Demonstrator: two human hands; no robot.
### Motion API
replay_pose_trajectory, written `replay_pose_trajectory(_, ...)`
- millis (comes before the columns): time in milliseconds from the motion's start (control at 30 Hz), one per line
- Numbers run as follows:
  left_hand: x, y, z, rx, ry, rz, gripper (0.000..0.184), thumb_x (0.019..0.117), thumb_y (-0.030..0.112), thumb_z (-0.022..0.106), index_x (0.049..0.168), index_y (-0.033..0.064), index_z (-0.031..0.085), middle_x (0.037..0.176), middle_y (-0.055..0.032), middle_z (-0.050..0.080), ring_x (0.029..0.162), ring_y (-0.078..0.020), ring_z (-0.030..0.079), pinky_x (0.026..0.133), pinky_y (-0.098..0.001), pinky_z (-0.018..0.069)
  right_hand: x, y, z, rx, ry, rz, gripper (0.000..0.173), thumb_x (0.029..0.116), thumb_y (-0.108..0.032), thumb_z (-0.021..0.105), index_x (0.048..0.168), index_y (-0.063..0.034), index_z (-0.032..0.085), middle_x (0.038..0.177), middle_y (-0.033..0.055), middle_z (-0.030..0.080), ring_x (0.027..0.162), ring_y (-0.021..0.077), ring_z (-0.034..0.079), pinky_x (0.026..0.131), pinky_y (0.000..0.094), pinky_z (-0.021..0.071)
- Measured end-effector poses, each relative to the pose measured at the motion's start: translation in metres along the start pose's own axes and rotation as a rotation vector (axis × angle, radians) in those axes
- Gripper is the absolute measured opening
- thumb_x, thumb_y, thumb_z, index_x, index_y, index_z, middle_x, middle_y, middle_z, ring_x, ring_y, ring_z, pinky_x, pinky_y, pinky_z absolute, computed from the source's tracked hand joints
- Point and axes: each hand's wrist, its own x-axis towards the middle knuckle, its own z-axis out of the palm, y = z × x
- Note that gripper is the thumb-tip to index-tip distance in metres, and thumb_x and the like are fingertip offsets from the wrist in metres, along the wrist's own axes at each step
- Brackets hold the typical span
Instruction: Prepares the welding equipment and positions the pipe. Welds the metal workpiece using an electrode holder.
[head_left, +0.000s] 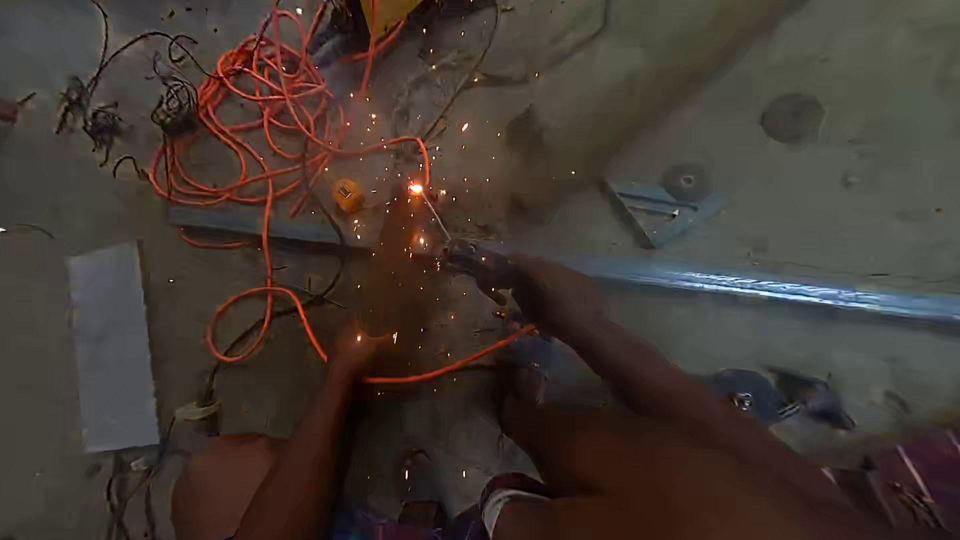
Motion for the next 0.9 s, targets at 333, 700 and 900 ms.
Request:
replay_pose_trajectory(333,0.003,-0.001,0.003,-0.014,0.023,0.002,0.089,0.0777,0.038,0.088,0.148,0.0012,0.047,0.132,-0.0236,0.064,0.126,-0.0360,0.062,0.109,-0.0567,0.0477,0.004,0.003,0.004,-0.037,0.063,-0.029,0.040,0.0923,-0.007,0.067,0.132,-0.0069,0.064,0.090,0.0197,0.068,0.076,0.0413,0.070,0.061,0.0582,0.0561)
replay_pose_trajectory(700,-0.002,0.002,-0.001,-0.051,0.008,-0.005,0.088,0.0800,0.035,0.087,0.148,-0.0018,0.046,0.134,-0.0257,0.062,0.127,-0.0366,0.061,0.109,-0.0556,0.0476,0.004,0.000,-0.003,0.000,-0.063,0.026,0.042,0.0933,-0.010,0.068,0.135,-0.0058,0.064,0.102,0.0224,0.070,0.087,0.0430,0.071,0.071,0.0615,0.0571)
replay_pose_trajectory(900,0.003,-0.009,-0.001,-0.002,0.059,0.000,0.089,0.0796,0.042,0.086,0.149,0.0030,0.047,0.132,-0.0244,0.064,0.125,-0.0388,0.062,0.107,-0.0597,0.0481,0.002,0.007,0.001,0.030,-0.004,0.085,0.052,0.0942,-0.010,0.067,0.145,-0.0074,0.056,0.111,0.0220,0.070,0.091,0.0427,0.072,0.074,0.0625,0.0576)
